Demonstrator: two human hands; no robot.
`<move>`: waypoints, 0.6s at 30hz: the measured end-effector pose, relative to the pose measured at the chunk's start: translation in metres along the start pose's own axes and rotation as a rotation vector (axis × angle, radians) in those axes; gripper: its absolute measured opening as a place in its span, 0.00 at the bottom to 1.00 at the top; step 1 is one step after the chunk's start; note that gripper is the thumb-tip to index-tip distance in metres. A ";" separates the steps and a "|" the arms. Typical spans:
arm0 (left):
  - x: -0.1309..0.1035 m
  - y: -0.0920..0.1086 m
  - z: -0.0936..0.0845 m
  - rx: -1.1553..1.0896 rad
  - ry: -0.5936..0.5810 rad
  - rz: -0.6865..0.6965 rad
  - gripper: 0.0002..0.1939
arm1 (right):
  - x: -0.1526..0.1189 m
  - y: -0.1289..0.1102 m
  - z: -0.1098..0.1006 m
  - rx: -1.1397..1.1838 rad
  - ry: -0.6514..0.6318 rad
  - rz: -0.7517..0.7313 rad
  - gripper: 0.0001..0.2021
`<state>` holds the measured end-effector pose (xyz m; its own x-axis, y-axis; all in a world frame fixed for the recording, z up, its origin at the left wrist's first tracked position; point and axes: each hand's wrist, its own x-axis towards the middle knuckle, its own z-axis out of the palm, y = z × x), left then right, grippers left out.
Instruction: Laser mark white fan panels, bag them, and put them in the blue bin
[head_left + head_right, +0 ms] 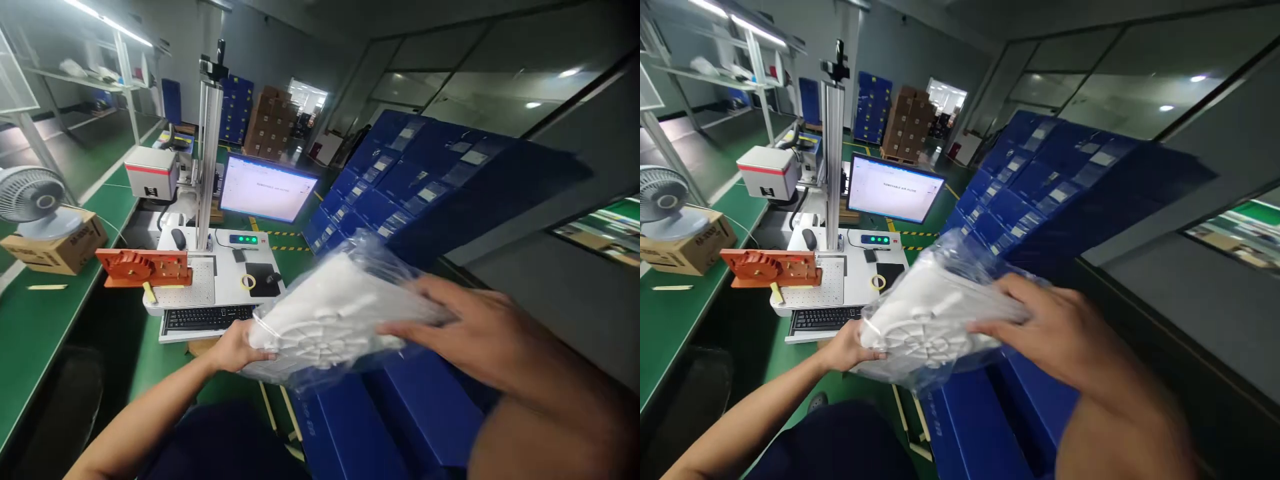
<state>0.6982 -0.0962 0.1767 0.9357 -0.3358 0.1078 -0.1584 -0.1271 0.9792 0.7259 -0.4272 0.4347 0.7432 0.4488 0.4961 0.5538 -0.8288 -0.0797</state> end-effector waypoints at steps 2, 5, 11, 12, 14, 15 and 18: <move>-0.018 -0.010 -0.007 -0.092 0.145 -0.041 0.27 | 0.028 -0.010 0.025 0.096 0.104 -0.143 0.28; -0.035 -0.021 -0.019 -0.225 0.327 -0.050 0.26 | 0.041 -0.005 0.083 0.364 0.381 -0.173 0.32; -0.038 -0.027 -0.028 -0.420 0.592 0.024 0.26 | -0.011 -0.003 0.233 1.231 0.150 0.168 0.43; -0.035 -0.028 -0.026 -0.458 0.616 0.048 0.28 | -0.020 -0.008 0.249 1.306 0.035 0.191 0.45; -0.027 -0.030 -0.019 -0.514 0.651 0.083 0.31 | -0.031 -0.020 0.266 1.358 -0.122 0.199 0.45; -0.022 -0.030 -0.015 -0.523 0.656 0.088 0.32 | -0.033 -0.023 0.269 1.345 -0.165 0.208 0.43; -0.009 -0.030 -0.003 -0.476 0.610 0.064 0.34 | -0.034 -0.023 0.263 1.273 -0.207 0.272 0.34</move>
<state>0.6951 -0.0862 0.1473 0.9592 0.2617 0.1073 -0.1948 0.3360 0.9215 0.7872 -0.3352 0.1921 0.8664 0.4561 0.2034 0.2575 -0.0591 -0.9645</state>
